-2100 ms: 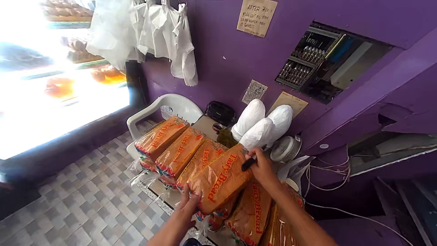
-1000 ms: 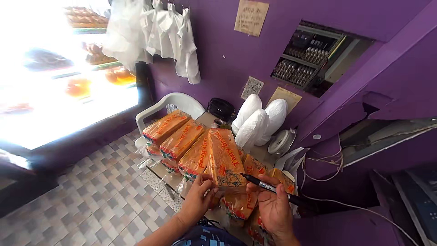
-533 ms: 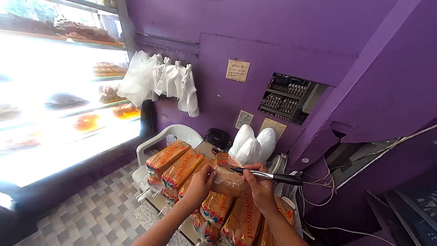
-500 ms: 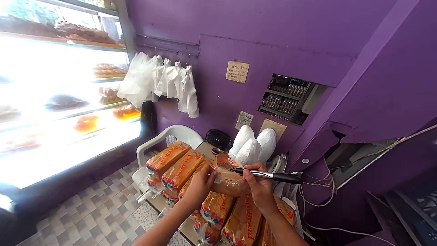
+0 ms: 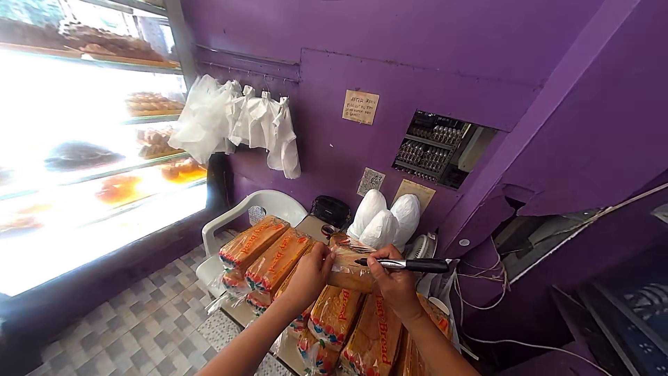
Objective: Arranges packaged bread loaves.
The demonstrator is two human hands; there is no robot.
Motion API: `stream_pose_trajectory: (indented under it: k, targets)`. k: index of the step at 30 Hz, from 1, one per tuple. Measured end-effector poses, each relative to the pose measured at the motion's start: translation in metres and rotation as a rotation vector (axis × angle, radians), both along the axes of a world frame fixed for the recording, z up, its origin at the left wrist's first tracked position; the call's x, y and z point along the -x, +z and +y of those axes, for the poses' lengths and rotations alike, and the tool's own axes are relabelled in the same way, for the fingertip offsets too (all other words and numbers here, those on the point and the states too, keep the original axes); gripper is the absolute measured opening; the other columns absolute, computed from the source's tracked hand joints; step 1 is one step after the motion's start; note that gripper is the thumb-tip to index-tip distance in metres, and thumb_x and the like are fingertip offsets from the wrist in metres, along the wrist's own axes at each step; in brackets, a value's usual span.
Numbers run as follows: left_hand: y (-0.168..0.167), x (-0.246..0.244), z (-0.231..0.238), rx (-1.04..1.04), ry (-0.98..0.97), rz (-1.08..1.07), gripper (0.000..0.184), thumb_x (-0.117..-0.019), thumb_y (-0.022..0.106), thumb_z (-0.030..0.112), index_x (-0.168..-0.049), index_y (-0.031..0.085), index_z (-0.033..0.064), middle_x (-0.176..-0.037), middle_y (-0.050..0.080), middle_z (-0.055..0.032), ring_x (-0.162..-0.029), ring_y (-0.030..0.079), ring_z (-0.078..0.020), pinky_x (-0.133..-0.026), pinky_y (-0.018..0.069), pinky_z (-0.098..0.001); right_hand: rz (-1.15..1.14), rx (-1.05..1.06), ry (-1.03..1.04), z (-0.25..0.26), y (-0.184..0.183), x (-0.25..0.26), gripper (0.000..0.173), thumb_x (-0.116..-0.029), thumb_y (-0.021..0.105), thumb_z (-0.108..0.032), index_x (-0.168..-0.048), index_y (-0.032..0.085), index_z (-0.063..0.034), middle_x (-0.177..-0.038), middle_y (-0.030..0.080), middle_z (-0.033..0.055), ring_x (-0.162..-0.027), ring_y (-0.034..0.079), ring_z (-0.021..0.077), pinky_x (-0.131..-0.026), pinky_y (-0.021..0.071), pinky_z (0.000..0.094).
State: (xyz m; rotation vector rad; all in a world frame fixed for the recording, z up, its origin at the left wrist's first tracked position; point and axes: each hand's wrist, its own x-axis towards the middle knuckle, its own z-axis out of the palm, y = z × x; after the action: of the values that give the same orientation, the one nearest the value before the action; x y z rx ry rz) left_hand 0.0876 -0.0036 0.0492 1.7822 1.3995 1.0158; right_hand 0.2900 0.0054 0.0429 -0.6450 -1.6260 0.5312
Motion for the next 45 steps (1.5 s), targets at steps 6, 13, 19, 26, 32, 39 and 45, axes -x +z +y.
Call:
stream_pose_trajectory:
  k: [6,13,19,26,32,39,45]
  targets:
    - [0.0,0.0,0.001,0.017,0.003,-0.008,0.026,-0.1085,0.049,0.021,-0.108,0.059,-0.0029,-0.085,0.063,-0.0124,-0.076,0.064,-0.0195,-0.076,0.0545,-0.0378,-0.044,-0.021,-0.031,0.001,-0.002,0.001,0.005,-0.0938,0.065,-0.014,-0.091,0.065,-0.0101,-0.081,0.065,-0.0068,-0.068,0.059,-0.0053,-0.063,0.0511,0.0109]
    - [0.002,0.0,0.0,0.044,-0.008,-0.008,0.026,-0.109,0.048,0.022,-0.11,0.058,-0.0028,-0.088,0.063,-0.0134,-0.079,0.065,-0.0212,-0.079,0.055,-0.0396,-0.172,-0.064,-0.109,-0.002,-0.003,0.003,0.013,-0.0939,0.064,-0.017,-0.093,0.067,-0.0046,-0.082,0.066,-0.002,-0.072,0.061,-0.0041,-0.069,0.0532,0.0115]
    - [0.001,-0.002,-0.002,0.018,-0.01,-0.005,0.025,-0.1085,0.049,0.02,-0.11,0.058,-0.0035,-0.088,0.063,-0.0136,-0.078,0.064,-0.0209,-0.078,0.0548,-0.0393,-0.192,-0.068,-0.122,-0.004,-0.001,0.002,0.014,-0.0928,0.064,-0.018,-0.091,0.067,-0.0039,-0.081,0.066,-0.0016,-0.072,0.061,-0.004,-0.068,0.0522,0.0109]
    - [0.001,-0.003,-0.003,0.018,-0.01,0.002,0.024,-0.1086,0.049,0.02,-0.109,0.057,-0.0029,-0.087,0.063,-0.0134,-0.078,0.065,-0.0207,-0.078,0.055,-0.0392,-0.205,-0.076,-0.124,-0.005,-0.002,0.001,0.014,-0.0937,0.064,-0.019,-0.092,0.067,-0.0054,-0.082,0.065,-0.002,-0.072,0.061,-0.0037,-0.068,0.0523,0.011]
    - [0.001,-0.003,-0.004,0.019,-0.004,0.007,0.023,-0.1086,0.049,0.021,-0.107,0.057,-0.0012,-0.083,0.06,-0.0108,-0.075,0.062,-0.0188,-0.074,0.0535,-0.0367,-0.207,-0.078,-0.115,-0.005,-0.002,0.0,0.014,-0.0937,0.064,-0.02,-0.092,0.068,-0.0062,-0.083,0.066,-0.0024,-0.076,0.062,-0.0029,-0.071,0.0531,0.0119]
    - [-0.005,-0.017,-0.013,-0.003,-0.019,-0.066,0.025,-0.1089,0.047,0.021,-0.108,0.058,-0.0019,-0.083,0.061,-0.0108,-0.074,0.062,-0.0178,-0.074,0.0544,-0.0359,0.222,0.001,-0.061,-0.02,0.011,-0.02,0.002,-0.0956,0.07,-0.024,-0.097,0.069,-0.0257,-0.083,0.068,-0.0108,-0.069,0.063,-0.0009,-0.066,0.0551,0.0155]
    - [-0.053,-0.062,-0.046,-0.125,-0.215,-0.127,0.033,-0.108,0.045,0.02,-0.116,0.061,-0.008,-0.097,0.069,-0.0199,-0.089,0.07,-0.0268,-0.084,0.057,-0.0423,0.487,0.105,-0.223,-0.047,-0.008,-0.06,0.012,-0.0974,0.058,-0.01,-0.095,0.065,-0.0195,-0.078,0.071,-0.0061,-0.065,0.067,0.0061,-0.066,0.0598,0.0226]
